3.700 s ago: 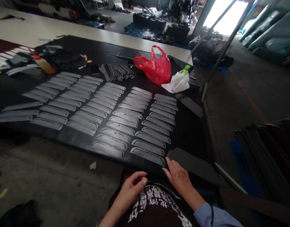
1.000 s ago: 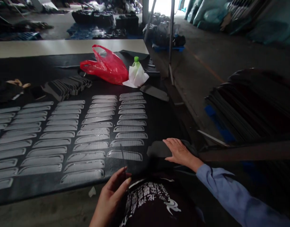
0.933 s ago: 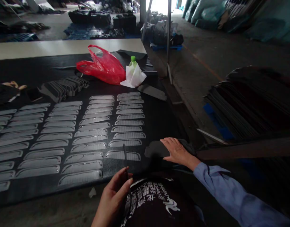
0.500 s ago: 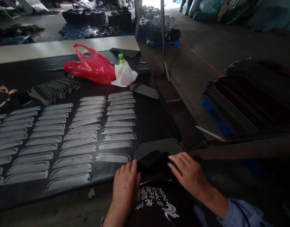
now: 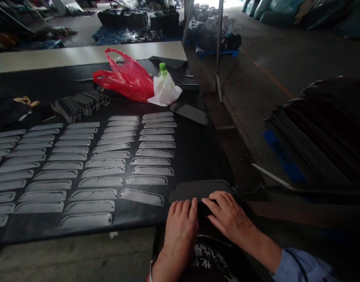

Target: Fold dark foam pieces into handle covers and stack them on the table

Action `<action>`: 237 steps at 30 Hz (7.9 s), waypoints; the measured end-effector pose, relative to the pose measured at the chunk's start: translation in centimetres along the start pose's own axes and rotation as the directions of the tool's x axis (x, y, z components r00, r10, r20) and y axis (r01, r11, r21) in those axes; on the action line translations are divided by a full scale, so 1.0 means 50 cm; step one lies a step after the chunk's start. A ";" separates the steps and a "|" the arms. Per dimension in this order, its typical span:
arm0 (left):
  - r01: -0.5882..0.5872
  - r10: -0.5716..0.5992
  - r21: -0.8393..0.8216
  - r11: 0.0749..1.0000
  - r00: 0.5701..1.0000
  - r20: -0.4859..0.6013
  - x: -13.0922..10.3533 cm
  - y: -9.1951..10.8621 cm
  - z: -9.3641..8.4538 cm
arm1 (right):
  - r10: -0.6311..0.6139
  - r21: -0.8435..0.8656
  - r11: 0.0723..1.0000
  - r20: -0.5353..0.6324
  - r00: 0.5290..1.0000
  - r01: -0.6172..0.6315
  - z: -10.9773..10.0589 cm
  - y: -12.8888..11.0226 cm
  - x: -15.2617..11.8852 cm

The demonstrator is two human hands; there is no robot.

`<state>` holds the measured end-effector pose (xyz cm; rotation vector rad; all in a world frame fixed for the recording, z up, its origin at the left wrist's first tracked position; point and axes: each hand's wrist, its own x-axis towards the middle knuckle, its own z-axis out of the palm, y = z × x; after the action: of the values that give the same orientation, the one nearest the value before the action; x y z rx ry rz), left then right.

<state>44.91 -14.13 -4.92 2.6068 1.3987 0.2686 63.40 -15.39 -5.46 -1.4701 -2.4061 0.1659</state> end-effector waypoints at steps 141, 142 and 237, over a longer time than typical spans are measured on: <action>0.090 -0.080 0.130 0.987 0.994 -0.078 -0.008 -0.033 0.121 | 0.853 -0.080 0.519 0.106 0.510 -0.851 0.051 0.085 0.016; 0.094 -0.085 0.131 0.987 0.994 -0.072 -0.008 -0.033 0.120 | 0.856 -0.082 0.516 0.098 0.508 -0.853 0.053 0.085 0.013; 0.562 -0.346 -0.791 -0.243 0.712 0.612 -0.013 -0.174 -0.045 | 0.623 0.778 0.122 0.423 0.658 -0.616 -0.055 0.027 0.047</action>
<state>37.01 -9.79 -4.81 0.6752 1.1936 0.6199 64.45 -12.89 -2.71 -1.6769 -0.9962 1.3953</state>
